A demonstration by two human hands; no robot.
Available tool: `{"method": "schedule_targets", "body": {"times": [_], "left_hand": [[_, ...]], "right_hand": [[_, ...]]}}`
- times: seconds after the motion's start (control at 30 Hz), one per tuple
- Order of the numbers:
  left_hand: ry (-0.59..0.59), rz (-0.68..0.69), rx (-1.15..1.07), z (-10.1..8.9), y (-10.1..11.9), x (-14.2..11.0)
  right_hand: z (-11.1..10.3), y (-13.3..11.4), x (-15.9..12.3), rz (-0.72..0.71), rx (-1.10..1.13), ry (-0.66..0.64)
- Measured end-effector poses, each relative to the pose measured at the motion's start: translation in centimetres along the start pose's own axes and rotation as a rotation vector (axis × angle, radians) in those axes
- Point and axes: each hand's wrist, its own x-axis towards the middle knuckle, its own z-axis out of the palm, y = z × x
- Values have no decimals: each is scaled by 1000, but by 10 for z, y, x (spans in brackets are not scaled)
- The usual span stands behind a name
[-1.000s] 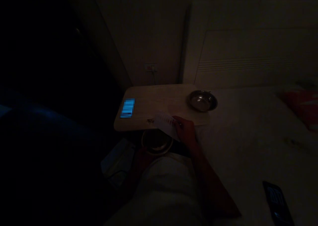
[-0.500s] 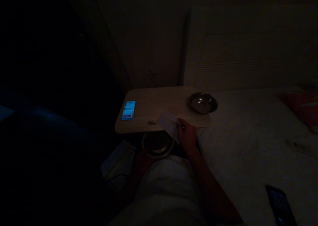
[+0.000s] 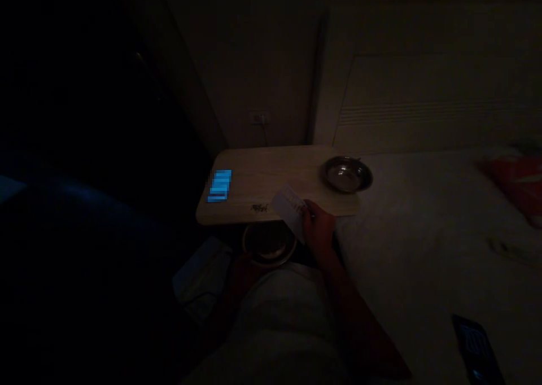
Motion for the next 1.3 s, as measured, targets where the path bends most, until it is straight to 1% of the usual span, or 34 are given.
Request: {"method": "schedule_targets", "body": {"times": [0.1,0.17,0.33,0.4,0.53,0.67,0.83,0.93,1.1,1.2,1.3], "left_hand": [[-47,-42,-27,0,-2,2],[-51,-46,-40,3,-3,1],[31,-65,-7,13,-2,-5],[74,-35,0,15,0,-6],[140,48,-1,13,0,-5],[168,55,-25,10,-1,-3],[113,-21,-24,17,-1,-6],[72,-24,-23,20,1,-9],[1,-63,-13,10,4,-8],[-43,-59,-22,2,4,-5],[-74,-66,-29,-1,2,-3]], "right_hand": [[0,5,6,31,-17,32],[-3,10,12,58,-33,74],[-9,20,27,69,-82,163],[-9,19,29,71,-75,184],[-3,12,26,59,-8,166],[6,7,20,23,40,109],[12,2,18,-98,72,27],[11,-1,20,-117,55,9],[9,-5,19,-160,94,-27],[6,-6,16,-210,111,-79],[3,-6,14,-245,108,-102]]}}
